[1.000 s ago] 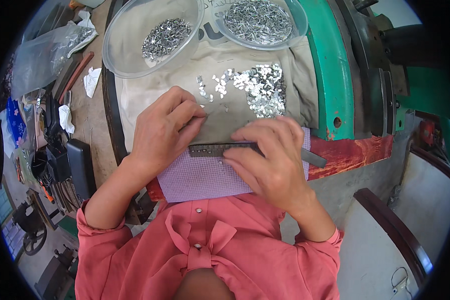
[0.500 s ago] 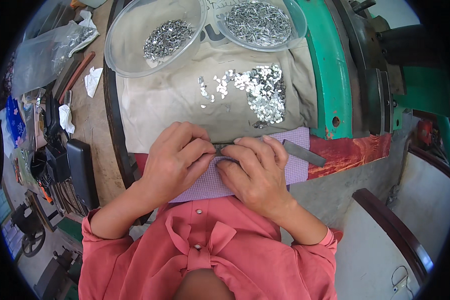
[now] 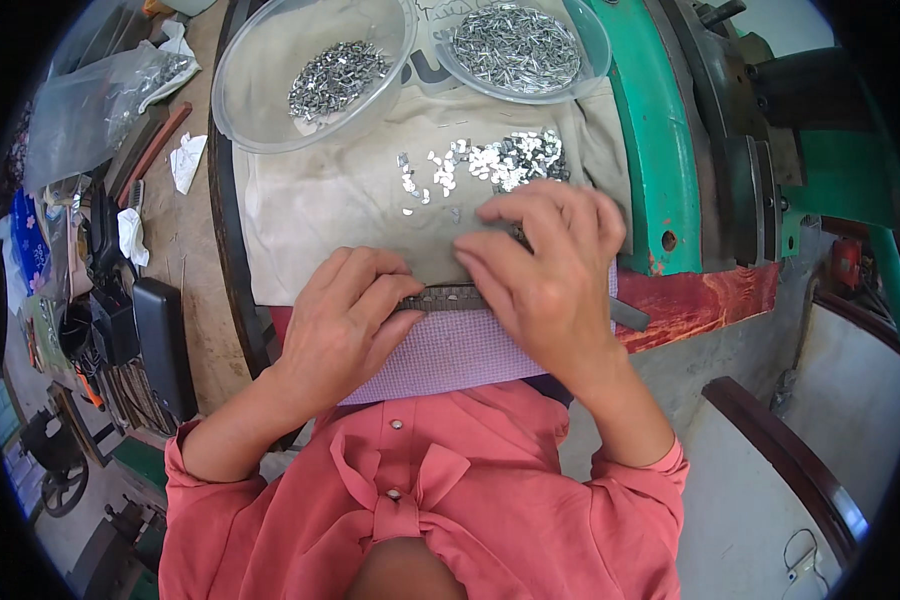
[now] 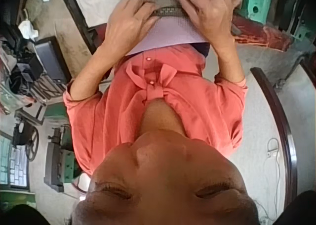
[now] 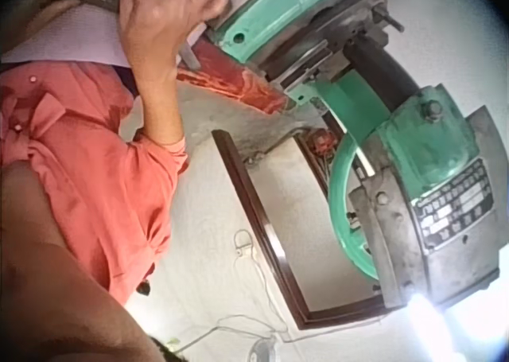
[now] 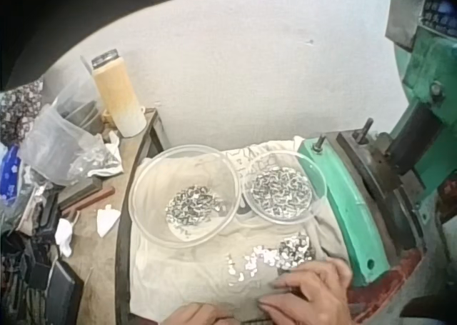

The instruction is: The person arranges small silver metal pieces into a rectangular grid on a purple mat. They then use a metal bar to press the pieces together and place the assembled unit into a green press machine. The person operates the machine lever to press the unit and removes the finished component.

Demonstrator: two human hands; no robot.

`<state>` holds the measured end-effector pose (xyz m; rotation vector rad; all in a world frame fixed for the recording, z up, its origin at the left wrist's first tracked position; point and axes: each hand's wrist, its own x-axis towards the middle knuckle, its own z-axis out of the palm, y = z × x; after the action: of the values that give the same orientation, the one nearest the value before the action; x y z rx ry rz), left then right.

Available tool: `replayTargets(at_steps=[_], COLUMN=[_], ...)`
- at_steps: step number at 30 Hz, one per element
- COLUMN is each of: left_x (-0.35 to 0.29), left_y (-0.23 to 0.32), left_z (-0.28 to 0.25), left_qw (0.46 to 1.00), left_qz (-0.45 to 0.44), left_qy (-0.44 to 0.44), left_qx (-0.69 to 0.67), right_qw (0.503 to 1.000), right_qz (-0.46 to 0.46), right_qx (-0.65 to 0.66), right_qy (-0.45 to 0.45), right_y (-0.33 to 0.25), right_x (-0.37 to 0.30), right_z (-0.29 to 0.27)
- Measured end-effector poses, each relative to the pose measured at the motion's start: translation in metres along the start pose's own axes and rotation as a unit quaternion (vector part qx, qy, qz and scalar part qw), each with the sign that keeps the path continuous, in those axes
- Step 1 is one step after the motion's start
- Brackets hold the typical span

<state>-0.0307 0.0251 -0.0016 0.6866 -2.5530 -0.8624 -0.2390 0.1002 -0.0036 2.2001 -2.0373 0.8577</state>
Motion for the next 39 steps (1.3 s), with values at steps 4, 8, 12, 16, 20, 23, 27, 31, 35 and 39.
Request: replayTargets(at_steps=[4, 8, 12, 16, 20, 23, 27, 31, 35, 39], left_x=[-0.004, -0.002, -0.001, 0.001, 0.001, 0.004, 0.004, 0.006, 0.01, 0.012], left_y=[0.0, 0.003, 0.0, 0.0, 0.001, 0.002, 0.004, 0.006, 0.012, 0.01], left_z=[-0.004, -0.003, 0.002, 0.005, 0.005, 0.004, 0.003, -0.001, -0.004, -0.004], left_qw=[1.0, 1.0, 1.0, 0.999, 1.0, 0.999, 1.0, 0.993, 0.985, 0.988], left_qz=[-0.01, -0.026, 0.006, 0.026, -0.007, -0.023, -0.005, 0.075, 0.098, 0.094], left_qy=[0.0, 0.012, 0.022, 0.039, 0.026, 0.022, 0.013, -0.008, -0.044, -0.048], left_qx=[0.006, -0.012, -0.001, 0.009, -0.005, -0.021, 0.002, 0.094, 0.139, 0.115], right_qw=[1.0, 0.999, 0.999, 0.999, 0.995, 0.993, 0.995, 0.998, 0.998, 0.998], right_qz=[-0.013, -0.012, 0.003, 0.01, 0.015, 0.017, 0.022, -0.011, -0.036, -0.012], right_qx=[-0.002, -0.032, -0.027, 0.034, 0.081, 0.084, 0.078, 0.038, 0.002, 0.016], right_qy=[-0.012, -0.026, -0.02, -0.019, -0.051, -0.078, -0.053, -0.047, -0.054, -0.054], right_y=[0.008, 0.005, 0.006, 0.006, -0.002, -0.006, -0.007, -0.017, -0.02, -0.009], right_x=[0.015, 0.022, 0.021, 0.016, -0.004, -0.022, -0.024, -0.023, -0.024, -0.006], right_z=[0.006, 0.006, 0.006, -0.002, -0.019, -0.014, -0.013, -0.006, -0.004, -0.017])
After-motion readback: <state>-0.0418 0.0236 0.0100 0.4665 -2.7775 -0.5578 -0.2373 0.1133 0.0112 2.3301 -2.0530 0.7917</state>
